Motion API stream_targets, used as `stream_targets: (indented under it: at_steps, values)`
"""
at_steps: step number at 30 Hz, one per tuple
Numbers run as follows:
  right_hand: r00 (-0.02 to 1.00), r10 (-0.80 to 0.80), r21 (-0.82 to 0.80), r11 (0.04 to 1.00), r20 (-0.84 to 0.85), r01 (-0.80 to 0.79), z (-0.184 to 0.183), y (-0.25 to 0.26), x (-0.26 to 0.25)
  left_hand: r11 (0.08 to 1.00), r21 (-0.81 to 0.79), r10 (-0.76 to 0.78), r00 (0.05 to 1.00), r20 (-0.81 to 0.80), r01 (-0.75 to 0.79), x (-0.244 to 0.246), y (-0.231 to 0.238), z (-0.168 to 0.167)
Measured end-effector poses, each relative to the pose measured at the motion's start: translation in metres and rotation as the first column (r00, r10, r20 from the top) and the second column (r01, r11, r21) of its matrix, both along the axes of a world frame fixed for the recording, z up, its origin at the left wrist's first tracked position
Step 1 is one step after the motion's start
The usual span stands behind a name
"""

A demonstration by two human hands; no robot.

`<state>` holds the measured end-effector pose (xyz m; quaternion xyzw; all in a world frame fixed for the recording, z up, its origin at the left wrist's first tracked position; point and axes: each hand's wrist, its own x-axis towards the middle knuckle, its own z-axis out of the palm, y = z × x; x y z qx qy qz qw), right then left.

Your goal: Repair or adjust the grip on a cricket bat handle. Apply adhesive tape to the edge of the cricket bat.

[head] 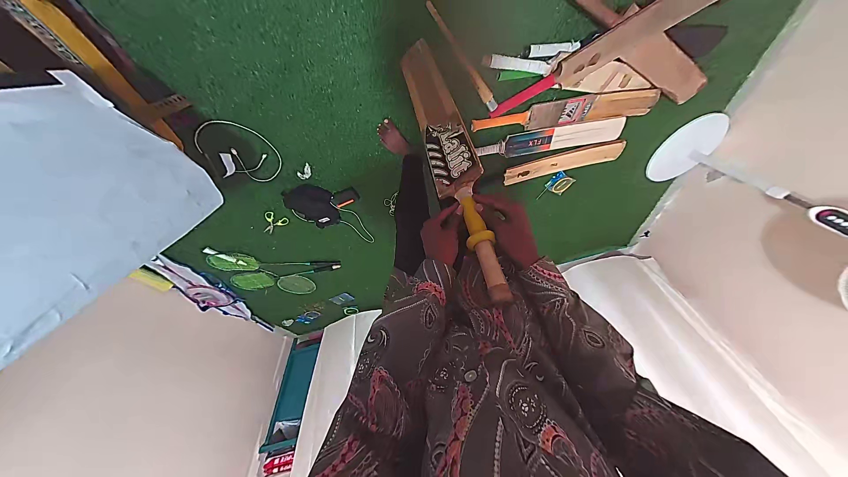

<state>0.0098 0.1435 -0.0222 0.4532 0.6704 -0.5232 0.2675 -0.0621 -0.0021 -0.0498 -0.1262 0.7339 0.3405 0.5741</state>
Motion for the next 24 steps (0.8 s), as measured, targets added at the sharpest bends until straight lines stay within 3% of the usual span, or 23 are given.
stream_targets:
  at_steps: [4,10,12,15,18,21,24]
  values:
    - [1.000,-0.012,-0.019,1.000,-0.008,0.012,-0.020,0.009,0.003,0.996,-0.037,0.076,0.996,-0.040,-0.078,0.004,-0.001,-0.004]
    - [0.997,0.034,-0.389,0.920,-0.065,-0.057,-0.060,0.038,0.008,0.990,-0.046,0.132,0.991,-0.021,-0.133,0.007,-0.004,-0.005]
    - [0.998,0.045,-0.443,0.895,-0.044,-0.060,-0.066,0.040,0.005,0.987,-0.060,0.148,0.989,-0.013,-0.148,0.005,-0.004,-0.007]
    - [0.997,0.027,-0.324,0.945,-0.067,-0.047,-0.065,0.031,0.004,0.981,0.032,0.196,0.975,-0.105,-0.194,0.002,-0.001,-0.004]
    - [0.994,0.056,-0.070,0.996,-0.092,-0.062,-0.050,0.016,-0.001,0.966,0.236,0.148,0.971,-0.190,-0.101,-0.013,0.002,-0.009]
    - [0.996,-0.031,0.066,0.997,-0.080,0.036,-0.043,0.014,-0.003,0.921,0.386,-0.010,0.997,-0.079,0.040,-0.034,0.009,-0.020]
    - [0.994,0.008,0.109,0.994,-0.108,0.004,-0.043,0.011,-0.012,0.902,0.390,-0.200,0.980,-0.007,0.187,-0.058,0.011,-0.027]
